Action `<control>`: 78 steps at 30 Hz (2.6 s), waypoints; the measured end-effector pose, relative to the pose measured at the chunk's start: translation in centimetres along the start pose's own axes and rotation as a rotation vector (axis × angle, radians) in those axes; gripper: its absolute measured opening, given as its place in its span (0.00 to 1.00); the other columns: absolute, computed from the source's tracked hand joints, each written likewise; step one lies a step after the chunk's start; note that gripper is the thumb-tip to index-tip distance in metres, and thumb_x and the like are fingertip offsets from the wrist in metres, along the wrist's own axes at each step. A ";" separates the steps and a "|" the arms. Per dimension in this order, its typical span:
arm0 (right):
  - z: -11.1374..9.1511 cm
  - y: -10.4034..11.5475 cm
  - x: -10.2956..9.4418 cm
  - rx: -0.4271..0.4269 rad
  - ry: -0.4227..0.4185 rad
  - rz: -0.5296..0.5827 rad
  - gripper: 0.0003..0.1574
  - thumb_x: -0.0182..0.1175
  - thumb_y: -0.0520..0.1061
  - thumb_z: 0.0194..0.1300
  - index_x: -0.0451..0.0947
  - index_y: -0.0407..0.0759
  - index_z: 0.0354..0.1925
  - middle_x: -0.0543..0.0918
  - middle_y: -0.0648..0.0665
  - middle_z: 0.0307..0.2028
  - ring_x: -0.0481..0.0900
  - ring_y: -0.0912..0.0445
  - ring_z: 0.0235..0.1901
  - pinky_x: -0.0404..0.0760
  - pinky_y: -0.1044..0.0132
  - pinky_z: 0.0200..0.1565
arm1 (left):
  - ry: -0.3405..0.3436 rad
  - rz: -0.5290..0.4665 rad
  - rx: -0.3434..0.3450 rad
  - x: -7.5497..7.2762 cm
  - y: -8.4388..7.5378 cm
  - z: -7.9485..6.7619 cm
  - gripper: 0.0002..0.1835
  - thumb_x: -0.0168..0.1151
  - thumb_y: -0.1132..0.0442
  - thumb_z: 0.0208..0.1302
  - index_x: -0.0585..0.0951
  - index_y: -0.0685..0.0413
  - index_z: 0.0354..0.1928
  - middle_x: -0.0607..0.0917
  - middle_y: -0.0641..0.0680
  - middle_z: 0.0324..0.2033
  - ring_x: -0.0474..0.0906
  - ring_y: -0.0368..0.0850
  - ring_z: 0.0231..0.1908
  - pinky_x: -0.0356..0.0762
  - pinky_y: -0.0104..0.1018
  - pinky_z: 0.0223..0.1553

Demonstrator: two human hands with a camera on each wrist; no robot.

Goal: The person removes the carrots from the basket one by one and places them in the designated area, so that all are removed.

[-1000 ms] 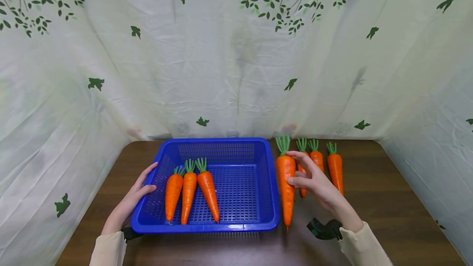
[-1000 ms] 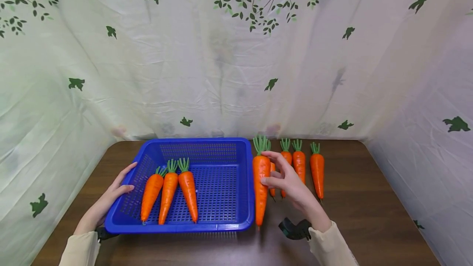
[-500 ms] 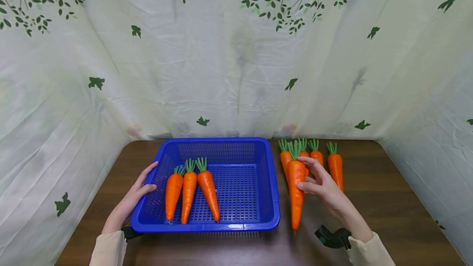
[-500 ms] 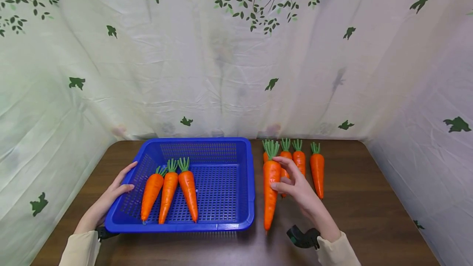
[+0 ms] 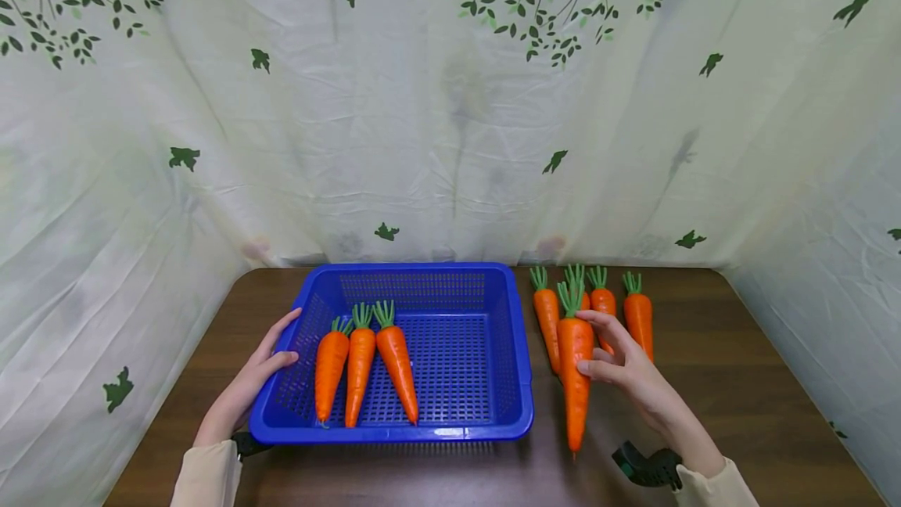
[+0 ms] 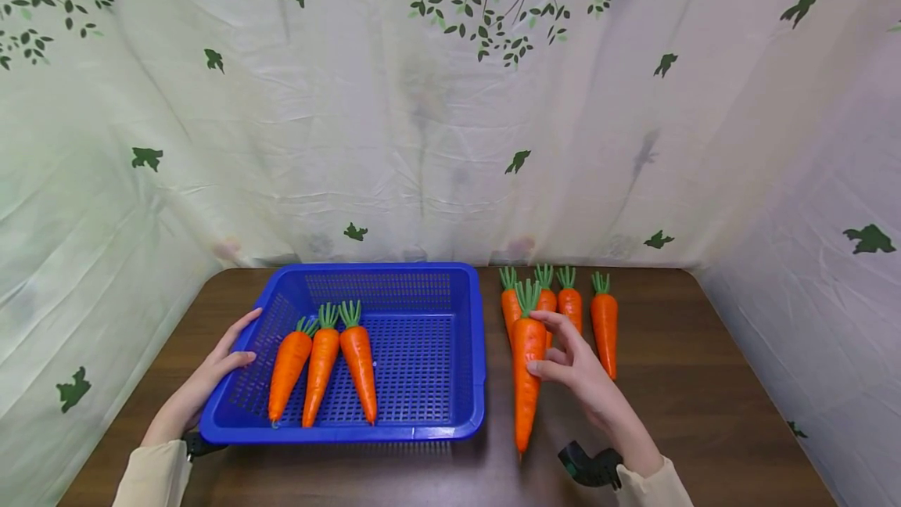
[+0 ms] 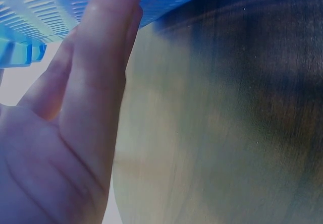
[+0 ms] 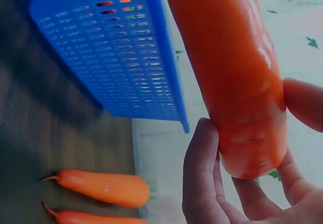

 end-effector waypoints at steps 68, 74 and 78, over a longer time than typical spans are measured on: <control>-4.6 -8.4 1.6 0.199 0.035 -0.097 0.40 0.63 0.34 0.56 0.58 0.34 0.64 0.51 0.26 0.64 0.77 0.44 0.40 0.81 0.58 0.37 | 0.017 -0.041 0.030 0.2 -0.3 0.1 0.34 0.42 0.59 0.74 0.42 0.32 0.75 0.40 0.65 0.71 0.54 0.74 0.61 0.70 0.63 0.50; -4.6 -8.8 1.7 0.213 0.037 -0.125 0.40 0.63 0.34 0.56 0.59 0.34 0.64 0.53 0.26 0.64 0.76 0.44 0.43 0.80 0.58 0.39 | 0.014 -0.041 0.023 0.2 -0.2 0.0 0.34 0.42 0.59 0.74 0.41 0.32 0.75 0.39 0.65 0.71 0.53 0.76 0.61 0.70 0.64 0.49; -4.6 -8.9 1.7 0.207 0.029 -0.157 0.39 0.64 0.34 0.55 0.61 0.34 0.63 0.56 0.26 0.63 0.76 0.44 0.43 0.80 0.57 0.38 | 0.014 -0.040 0.026 0.2 -0.2 0.0 0.34 0.42 0.59 0.74 0.41 0.32 0.75 0.39 0.65 0.71 0.53 0.76 0.61 0.70 0.64 0.50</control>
Point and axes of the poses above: each hand's wrist, its own z-axis towards the middle knuckle, its own x-axis out of the palm, y = z × x, the point moved 7 cm from there along z, towards the middle knuckle
